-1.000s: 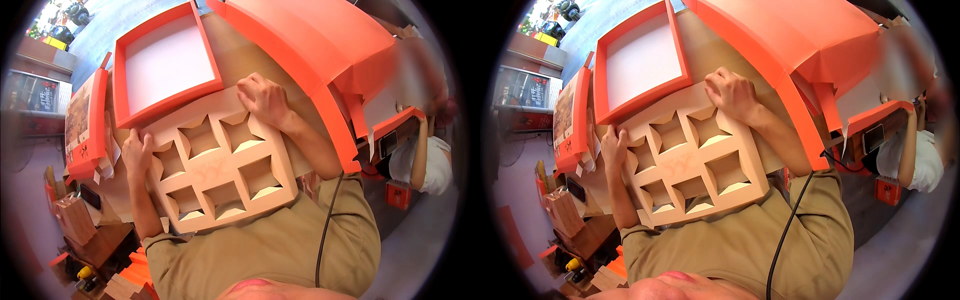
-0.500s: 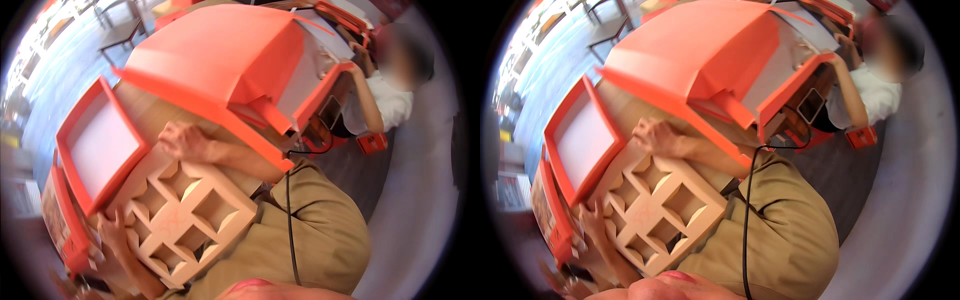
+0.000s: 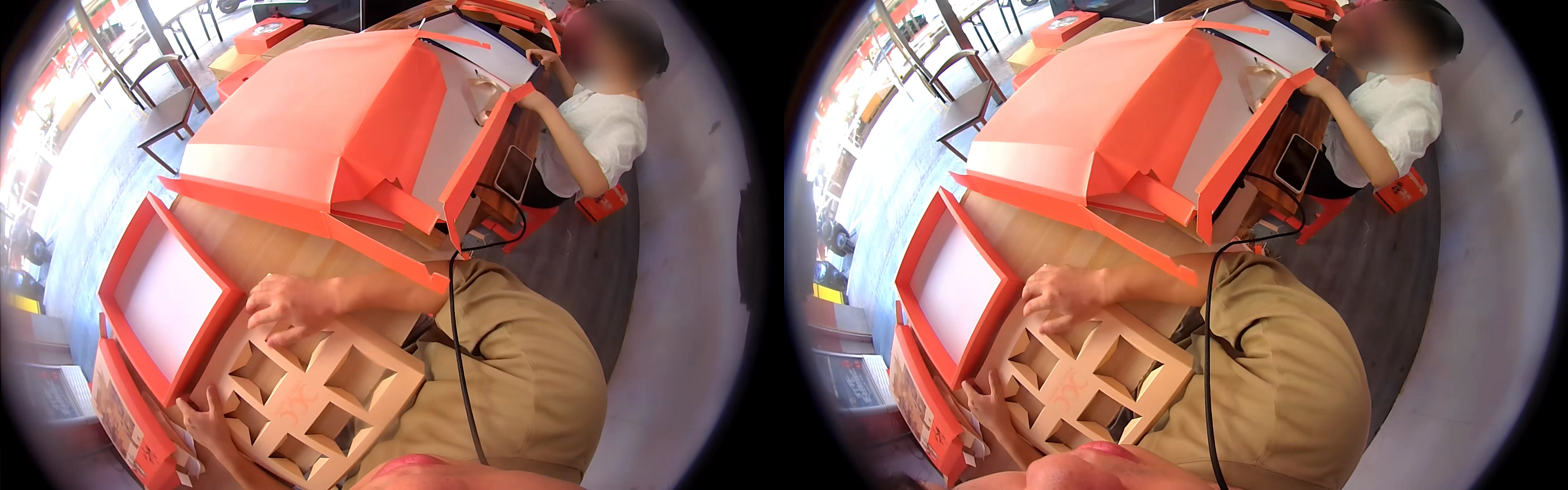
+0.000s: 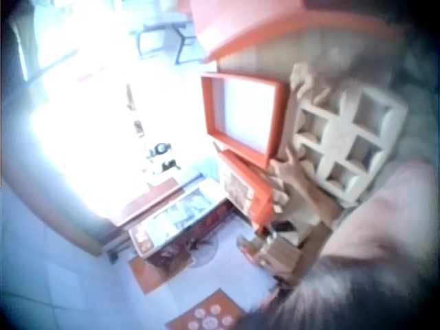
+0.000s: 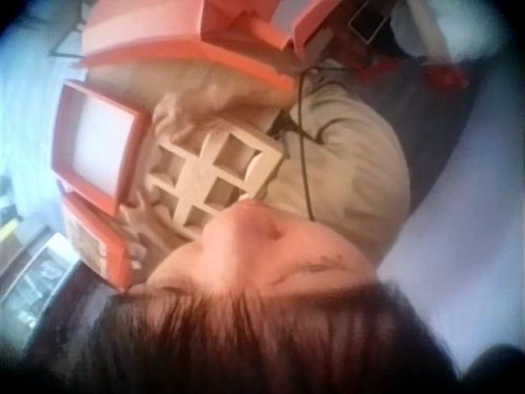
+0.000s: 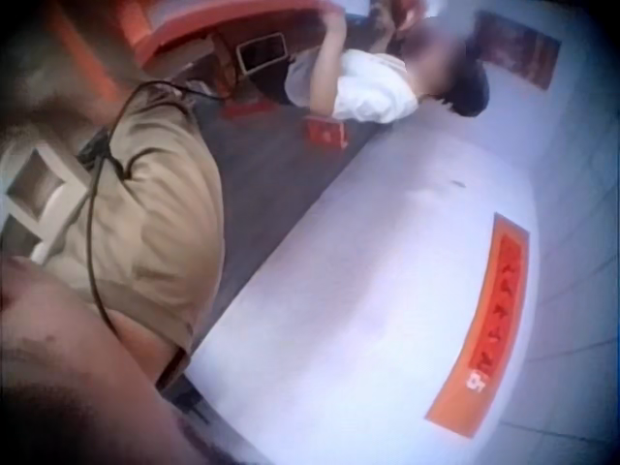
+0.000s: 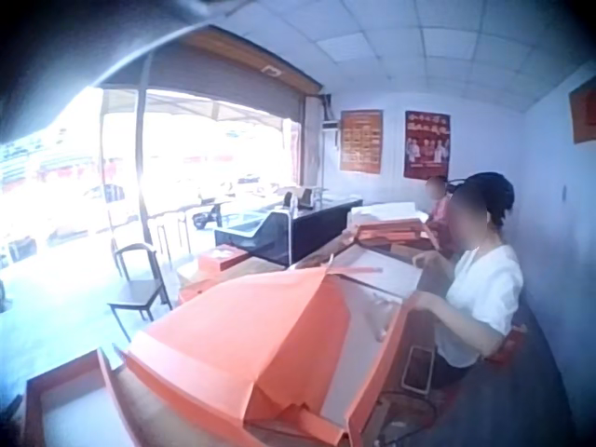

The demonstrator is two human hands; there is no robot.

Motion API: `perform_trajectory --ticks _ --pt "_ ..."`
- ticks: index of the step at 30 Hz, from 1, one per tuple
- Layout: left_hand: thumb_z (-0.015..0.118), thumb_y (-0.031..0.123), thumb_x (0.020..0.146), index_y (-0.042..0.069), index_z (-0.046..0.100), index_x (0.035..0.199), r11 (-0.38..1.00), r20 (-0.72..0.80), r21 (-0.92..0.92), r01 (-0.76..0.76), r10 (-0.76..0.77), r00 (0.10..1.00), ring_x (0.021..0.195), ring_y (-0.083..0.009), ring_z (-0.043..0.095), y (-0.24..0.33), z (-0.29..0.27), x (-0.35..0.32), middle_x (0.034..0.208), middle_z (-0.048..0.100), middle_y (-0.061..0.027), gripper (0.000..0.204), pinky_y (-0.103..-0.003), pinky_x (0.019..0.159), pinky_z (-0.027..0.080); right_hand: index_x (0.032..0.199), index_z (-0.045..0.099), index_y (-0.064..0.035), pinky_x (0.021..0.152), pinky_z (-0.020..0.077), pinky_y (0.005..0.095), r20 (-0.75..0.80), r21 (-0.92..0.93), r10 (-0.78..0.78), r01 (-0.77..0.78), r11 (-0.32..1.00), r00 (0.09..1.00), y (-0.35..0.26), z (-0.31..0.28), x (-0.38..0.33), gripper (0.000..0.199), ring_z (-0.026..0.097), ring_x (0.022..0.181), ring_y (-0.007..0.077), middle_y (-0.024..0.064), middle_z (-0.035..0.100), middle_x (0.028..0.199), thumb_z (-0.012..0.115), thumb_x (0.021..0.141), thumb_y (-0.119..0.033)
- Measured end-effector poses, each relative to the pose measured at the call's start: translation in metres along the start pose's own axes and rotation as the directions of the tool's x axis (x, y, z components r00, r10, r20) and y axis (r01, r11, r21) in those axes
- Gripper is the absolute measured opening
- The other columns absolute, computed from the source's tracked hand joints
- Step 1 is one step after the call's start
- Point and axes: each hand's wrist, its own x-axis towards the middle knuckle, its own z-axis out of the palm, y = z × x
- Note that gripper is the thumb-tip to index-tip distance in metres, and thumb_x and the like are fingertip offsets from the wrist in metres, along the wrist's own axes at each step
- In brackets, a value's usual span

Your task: The person assembles cardboard gift boxes by folding the pre-cut sides and inserting a divider tray into the base.

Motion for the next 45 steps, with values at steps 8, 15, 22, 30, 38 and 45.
perform_trajectory --ticks 8,15,22,30,38,45 --pt "0.078 0.046 0.091 -0.003 0.061 0.113 0.996 -0.047 -0.077 -0.049 0.045 0.998 0.090 -0.0391 0.067 -0.011 0.009 0.000 0.099 0.070 -0.0202 0.057 -0.047 0.080 0.052 0.156 0.055 -0.0179 0.129 0.0208 0.0586 0.363 -0.149 0.109 -0.058 0.987 0.925 -0.025 0.007 -0.008 0.106 0.030 0.157 0.0425 0.0250 0.041 0.163 0.066 0.077 -0.088" --pt "0.079 0.039 0.091 -0.005 0.061 0.134 0.962 -0.065 -0.226 -0.151 0.140 0.988 0.108 -0.0359 0.069 -0.025 0.010 -0.004 0.116 0.072 -0.0236 0.064 -0.044 0.096 0.052 0.162 0.047 -0.0195 0.131 0.0142 0.0593 0.470 -0.139 0.147 -0.092 0.986 0.870 -0.032 -0.001 0.000 0.114 0.020 0.160 0.0456 0.0269 0.033 0.169 0.066 0.074 -0.089" --pt "0.084 0.032 0.084 -0.004 0.062 0.135 0.903 0.044 -0.390 -0.183 0.217 0.975 0.119 -0.0349 0.068 -0.031 0.000 -0.004 0.132 0.069 -0.0204 0.066 -0.043 0.101 0.052 0.157 0.053 -0.0170 0.129 0.0181 0.0611 0.480 -0.178 0.197 -0.125 0.976 0.855 -0.031 -0.010 0.009 0.114 0.029 0.154 0.0497 0.0265 0.044 0.161 0.074 0.068 -0.085" --pt "0.087 0.031 0.080 0.003 0.067 0.130 0.954 0.022 -0.230 -0.191 0.201 0.979 0.109 -0.0371 0.069 -0.018 -0.012 -0.006 0.117 0.070 -0.0188 0.061 -0.046 0.094 0.055 0.145 0.063 -0.0138 0.126 0.0263 0.0576 0.392 -0.125 0.106 -0.062 0.990 0.914 -0.038 -0.018 0.022 0.094 0.041 0.149 0.0412 0.0226 0.051 0.155 0.083 0.071 -0.068" --pt "0.087 0.035 0.081 0.004 0.070 0.131 0.966 0.077 -0.224 -0.129 0.150 0.986 0.107 -0.0341 0.070 -0.018 -0.016 -0.010 0.114 0.070 -0.0166 0.061 -0.044 0.092 0.055 0.144 0.063 -0.0135 0.123 0.0299 0.0571 0.410 -0.122 0.087 -0.040 0.992 0.908 -0.048 -0.009 0.015 0.079 0.042 0.148 0.0391 0.0212 0.048 0.158 0.080 0.079 -0.057" --pt "0.083 0.036 0.084 0.005 0.070 0.134 0.964 0.054 -0.156 -0.214 0.224 0.973 0.106 -0.0373 0.068 -0.016 -0.015 -0.009 0.112 0.068 -0.0193 0.060 -0.046 0.091 0.055 0.148 0.060 -0.0140 0.125 0.0260 0.0596 0.450 -0.122 0.098 -0.048 0.991 0.888 -0.048 -0.011 0.016 0.083 0.038 0.152 0.0425 0.0215 0.040 0.165 0.079 0.078 -0.055"
